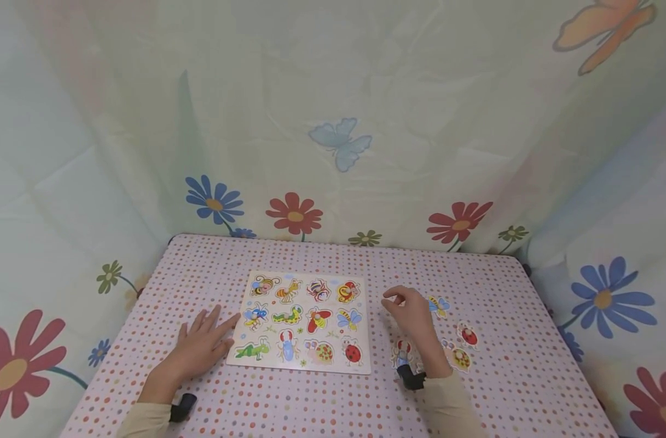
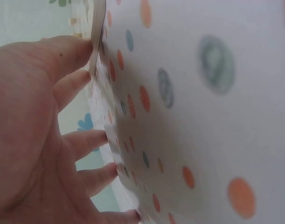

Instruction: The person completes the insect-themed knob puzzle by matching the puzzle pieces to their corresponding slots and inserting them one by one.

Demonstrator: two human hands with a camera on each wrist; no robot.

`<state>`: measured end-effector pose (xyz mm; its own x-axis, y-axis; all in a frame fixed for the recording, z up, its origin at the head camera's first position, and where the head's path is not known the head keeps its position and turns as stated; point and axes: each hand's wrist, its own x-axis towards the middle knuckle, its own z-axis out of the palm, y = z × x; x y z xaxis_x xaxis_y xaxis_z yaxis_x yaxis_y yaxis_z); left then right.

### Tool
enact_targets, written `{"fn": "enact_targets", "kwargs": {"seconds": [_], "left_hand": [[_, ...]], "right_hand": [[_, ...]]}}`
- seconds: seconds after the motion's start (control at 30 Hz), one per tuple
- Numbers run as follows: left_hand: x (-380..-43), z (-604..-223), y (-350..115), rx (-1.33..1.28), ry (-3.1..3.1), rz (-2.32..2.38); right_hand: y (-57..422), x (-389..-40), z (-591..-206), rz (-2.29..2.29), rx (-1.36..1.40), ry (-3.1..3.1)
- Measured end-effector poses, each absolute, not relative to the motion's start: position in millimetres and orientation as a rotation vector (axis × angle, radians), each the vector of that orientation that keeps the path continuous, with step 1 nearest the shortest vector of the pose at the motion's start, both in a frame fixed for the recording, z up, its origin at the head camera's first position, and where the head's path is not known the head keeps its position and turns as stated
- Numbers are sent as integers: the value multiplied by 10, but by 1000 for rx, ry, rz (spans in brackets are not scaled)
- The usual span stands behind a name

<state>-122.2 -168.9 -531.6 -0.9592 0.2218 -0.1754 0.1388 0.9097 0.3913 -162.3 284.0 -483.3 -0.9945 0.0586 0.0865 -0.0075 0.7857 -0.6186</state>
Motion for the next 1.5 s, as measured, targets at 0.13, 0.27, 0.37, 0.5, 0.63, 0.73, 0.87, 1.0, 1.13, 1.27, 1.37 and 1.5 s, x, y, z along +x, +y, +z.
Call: {"fn": "enact_targets", "kwargs": {"seconds": [0.13,0.27,0.37,0.5,0.63,0.73,0.87,1.0,1.13,1.27,1.37,1.5], "left_hand": [[-1218,-5321,-1698,272,2852,565],[-1217,-5326,-1703,267,2843,573],[-1218,-5330,-1704,265,2841,573],[-1224,-5345,-1701,261,2844,562],[-1229,-5361,-1706,263,2849,553],[-1224,-5365,-1713,279,2852,562],[-1214,-5357,-1712,289,2841,589],[-1210,-5352,-1709,290,2847,590],[-1211,-5358,-1708,289,2857,583],[-1213,-5359,-1705,285,2847,593],[-1218,-5359,-1703,284,2849,593],[-1231,-5361,-1702,284,2859,589]], "right_hand": [[3071,-1601,-4799,974,-74,-2845],[3359,-1620,-4864,968,-147,-2817],[3584,-1642,-4911,976,-161,-2808],[3799,-1654,-4910,1017,-179,-2831],[3966,-1677,-4982,1034,-214,-2865],[4095,-1686,-5036,1080,-212,-2908],[4219,-1686,-5079,1128,-264,-2975],[4279,-1708,-5116,1196,-338,-3014],[4285,-1720,-5144,1197,-355,-3035],[4275,-1723,-5169,1180,-362,-3044],[4279,-1731,-5193,1169,-364,-3042],[4288,-1740,-5218,1170,-365,-3033]]}}
